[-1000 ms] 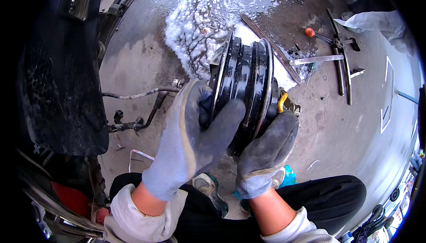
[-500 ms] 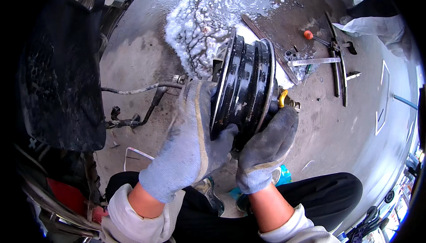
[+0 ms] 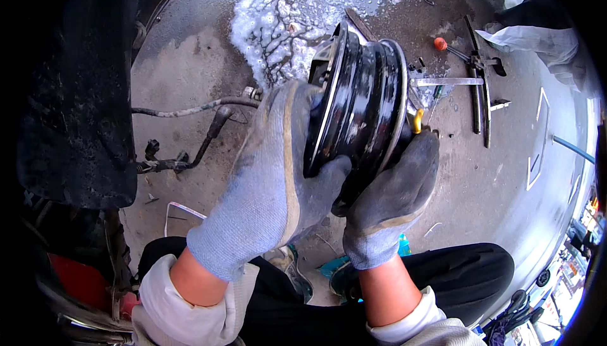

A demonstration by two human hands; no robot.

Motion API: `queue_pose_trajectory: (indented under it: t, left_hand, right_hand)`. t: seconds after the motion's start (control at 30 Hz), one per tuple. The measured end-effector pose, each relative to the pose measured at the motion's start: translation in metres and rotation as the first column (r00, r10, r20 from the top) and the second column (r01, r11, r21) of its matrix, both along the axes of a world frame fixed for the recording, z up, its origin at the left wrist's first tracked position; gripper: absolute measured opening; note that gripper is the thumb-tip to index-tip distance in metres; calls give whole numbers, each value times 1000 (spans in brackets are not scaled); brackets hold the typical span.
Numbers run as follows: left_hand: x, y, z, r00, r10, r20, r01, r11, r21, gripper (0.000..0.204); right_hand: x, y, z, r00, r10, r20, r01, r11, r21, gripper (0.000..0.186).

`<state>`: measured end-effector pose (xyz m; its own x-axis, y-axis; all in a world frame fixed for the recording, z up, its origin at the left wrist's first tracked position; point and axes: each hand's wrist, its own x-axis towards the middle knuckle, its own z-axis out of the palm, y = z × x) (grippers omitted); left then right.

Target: The person works on a scooter's wheel hub, using pliers to remove a retaining clip and disassemble the hub. They then unwrap a new tire from its packaging and inspect it.

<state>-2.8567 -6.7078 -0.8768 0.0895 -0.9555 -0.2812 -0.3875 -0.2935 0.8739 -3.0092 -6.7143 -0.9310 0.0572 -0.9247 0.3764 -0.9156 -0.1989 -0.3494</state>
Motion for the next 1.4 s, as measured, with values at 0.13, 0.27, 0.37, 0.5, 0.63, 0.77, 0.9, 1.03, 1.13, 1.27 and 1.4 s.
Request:
queue_pose_trajectory:
  t: [0.13, 0.27, 0.37, 0.5, 0.63, 0.77, 0.9, 1.03, 1.13, 1.27, 1.4]
  left_hand:
    - [2, -6, -2, 1000, 20, -14, -20, 1000, -21, 59]
    - [-2, -7, -9, 1000, 29, 12, -27, 996, -85, 59]
    - [-2, -6, -13, 999, 15, -40, -20, 991, -131, 62]
    - [1, -3, -17, 1000, 27, -7, -28, 988, -150, 63]
    - [-2, -7, -11, 999, 45, -11, -46, 995, -94, 61]
    - [-2, -11, -4, 991, 74, -115, -79, 996, -36, 57]
    - [-2, -18, -2, 956, 90, -279, -127, 985, -117, 47]
    - [9, -30, 16, 988, 152, -9, -152, 988, 25, 41]
    - [22, -31, 27, 967, 254, 24, -255, 964, 73, 38]
    - [59, -23, 22, 971, 232, 55, -238, 958, 158, 40]
    - [78, -14, 11, 937, 349, -1, -339, 912, 233, 42]
  right_hand:
    - [19, -20, 27, 904, -194, 381, 70, 946, 317, 26]
    - [21, -26, 28, 799, -242, 551, 53, 940, 336, 19]
    - [24, -28, 36, 630, -326, 704, 6, 909, 416, 21]
    - [25, -26, 30, 737, -216, 640, -23, 939, 343, 25]
    - [25, -27, 34, 730, -223, 645, -18, 938, 345, 22]
    - [19, -25, 29, 886, -201, 417, 37, 928, 370, 28]
    - [15, -19, 14, 986, -84, 141, 54, 977, 206, 37]
    - [44, -15, 9, 1000, 20, -20, -19, 1000, 24, 44]
    - [61, -7, 19, 992, 57, 111, -69, 992, 109, 50]
    - [71, 19, 32, 447, -53, 893, -295, 934, 202, 30]
    - [86, 47, 20, 234, -4, 972, -325, 942, 82, 22]
